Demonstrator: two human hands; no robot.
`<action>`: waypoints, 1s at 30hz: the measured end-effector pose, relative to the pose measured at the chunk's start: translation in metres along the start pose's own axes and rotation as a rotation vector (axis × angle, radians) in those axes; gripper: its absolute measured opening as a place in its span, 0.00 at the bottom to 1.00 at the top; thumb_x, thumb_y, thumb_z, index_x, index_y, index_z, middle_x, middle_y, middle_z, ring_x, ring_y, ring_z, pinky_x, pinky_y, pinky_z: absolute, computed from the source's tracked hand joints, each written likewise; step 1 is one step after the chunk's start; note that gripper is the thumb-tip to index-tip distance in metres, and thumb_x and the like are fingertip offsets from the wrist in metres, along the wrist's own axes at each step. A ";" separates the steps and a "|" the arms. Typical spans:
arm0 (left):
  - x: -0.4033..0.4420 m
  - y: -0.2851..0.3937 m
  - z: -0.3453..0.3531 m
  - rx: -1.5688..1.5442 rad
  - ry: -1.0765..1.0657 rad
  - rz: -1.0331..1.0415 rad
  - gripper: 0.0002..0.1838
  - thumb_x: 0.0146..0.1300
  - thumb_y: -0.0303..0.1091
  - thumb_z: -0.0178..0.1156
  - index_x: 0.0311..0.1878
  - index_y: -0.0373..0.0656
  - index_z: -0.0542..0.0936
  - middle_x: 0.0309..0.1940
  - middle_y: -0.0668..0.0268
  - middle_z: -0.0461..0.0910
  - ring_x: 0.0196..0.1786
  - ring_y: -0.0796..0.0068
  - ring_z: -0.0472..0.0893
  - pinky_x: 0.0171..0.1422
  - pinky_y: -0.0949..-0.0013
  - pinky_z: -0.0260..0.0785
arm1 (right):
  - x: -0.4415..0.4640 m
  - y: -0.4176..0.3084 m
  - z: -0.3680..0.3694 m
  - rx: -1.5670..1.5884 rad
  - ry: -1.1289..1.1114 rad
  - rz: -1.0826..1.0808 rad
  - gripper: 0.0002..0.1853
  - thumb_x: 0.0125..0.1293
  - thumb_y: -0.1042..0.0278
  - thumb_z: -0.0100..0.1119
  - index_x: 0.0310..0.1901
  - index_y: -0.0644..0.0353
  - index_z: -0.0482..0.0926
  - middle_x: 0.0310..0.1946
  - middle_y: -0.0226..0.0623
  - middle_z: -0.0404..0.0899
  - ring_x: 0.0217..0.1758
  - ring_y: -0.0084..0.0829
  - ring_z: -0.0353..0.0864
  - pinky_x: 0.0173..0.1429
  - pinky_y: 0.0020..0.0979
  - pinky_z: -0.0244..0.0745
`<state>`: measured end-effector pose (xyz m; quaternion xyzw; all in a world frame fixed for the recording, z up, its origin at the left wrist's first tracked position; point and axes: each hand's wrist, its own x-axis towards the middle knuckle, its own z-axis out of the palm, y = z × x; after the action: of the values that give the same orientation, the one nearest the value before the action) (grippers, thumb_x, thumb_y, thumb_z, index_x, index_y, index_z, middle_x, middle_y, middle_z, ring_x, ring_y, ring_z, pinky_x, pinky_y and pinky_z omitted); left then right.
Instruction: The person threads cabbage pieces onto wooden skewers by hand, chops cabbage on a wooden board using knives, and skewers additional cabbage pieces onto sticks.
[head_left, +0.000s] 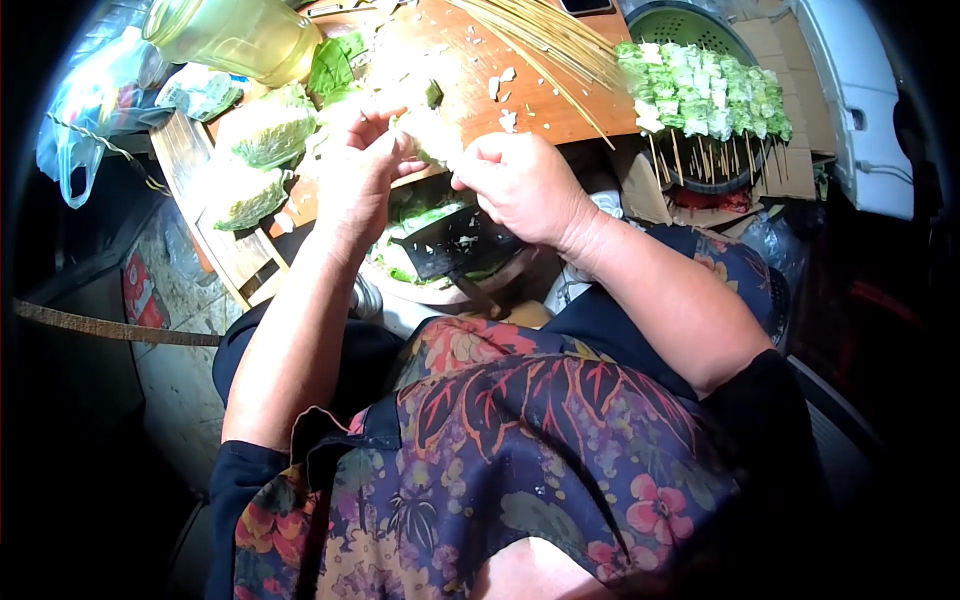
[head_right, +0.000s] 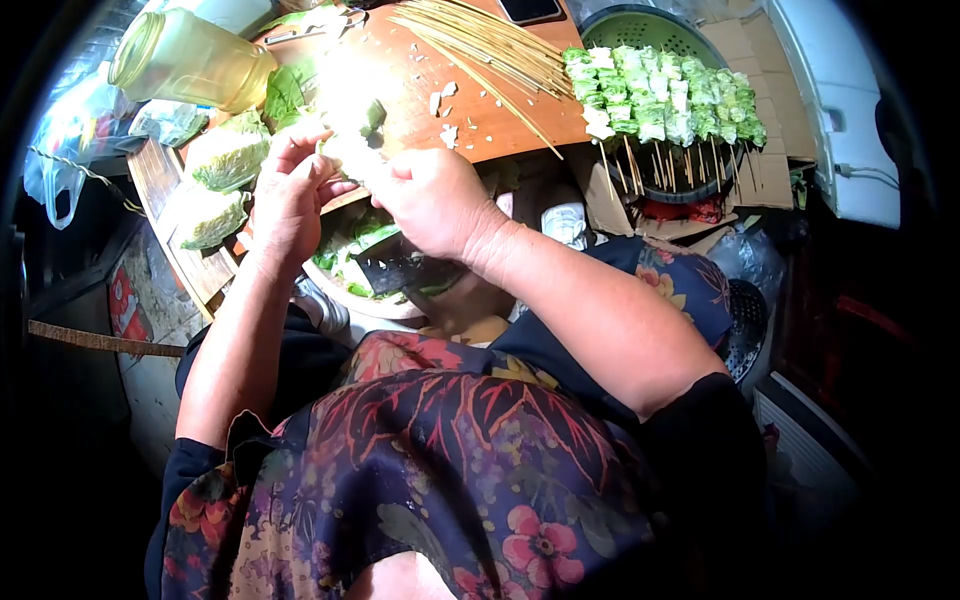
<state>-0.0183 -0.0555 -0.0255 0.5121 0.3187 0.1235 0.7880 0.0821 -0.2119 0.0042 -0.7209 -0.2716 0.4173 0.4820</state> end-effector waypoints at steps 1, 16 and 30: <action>0.002 0.001 -0.002 0.020 -0.010 0.020 0.15 0.62 0.29 0.54 0.53 0.44 0.74 0.36 0.69 0.75 0.40 0.77 0.77 0.50 0.66 0.74 | 0.002 -0.002 -0.002 0.093 -0.028 0.058 0.14 0.71 0.63 0.51 0.31 0.65 0.78 0.14 0.22 0.67 0.14 0.13 0.62 0.20 0.19 0.58; 0.063 -0.009 -0.017 0.517 0.181 -0.230 0.21 0.65 0.38 0.61 0.58 0.37 0.74 0.34 0.65 0.80 0.30 0.79 0.77 0.35 0.75 0.74 | 0.002 -0.011 -0.033 0.451 0.013 0.148 0.13 0.68 0.63 0.54 0.31 0.64 0.79 0.16 0.22 0.68 0.17 0.12 0.66 0.22 0.17 0.60; 0.069 -0.043 -0.014 0.664 0.190 0.002 0.11 0.64 0.31 0.59 0.41 0.35 0.70 0.28 0.65 0.76 0.26 0.78 0.78 0.28 0.75 0.75 | -0.002 -0.006 -0.035 0.339 -0.029 0.147 0.13 0.69 0.64 0.51 0.33 0.65 0.78 0.14 0.22 0.67 0.15 0.13 0.63 0.21 0.19 0.58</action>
<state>0.0201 -0.0283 -0.0938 0.7271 0.4128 0.0609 0.5452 0.1111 -0.2271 0.0173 -0.6413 -0.1508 0.5015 0.5608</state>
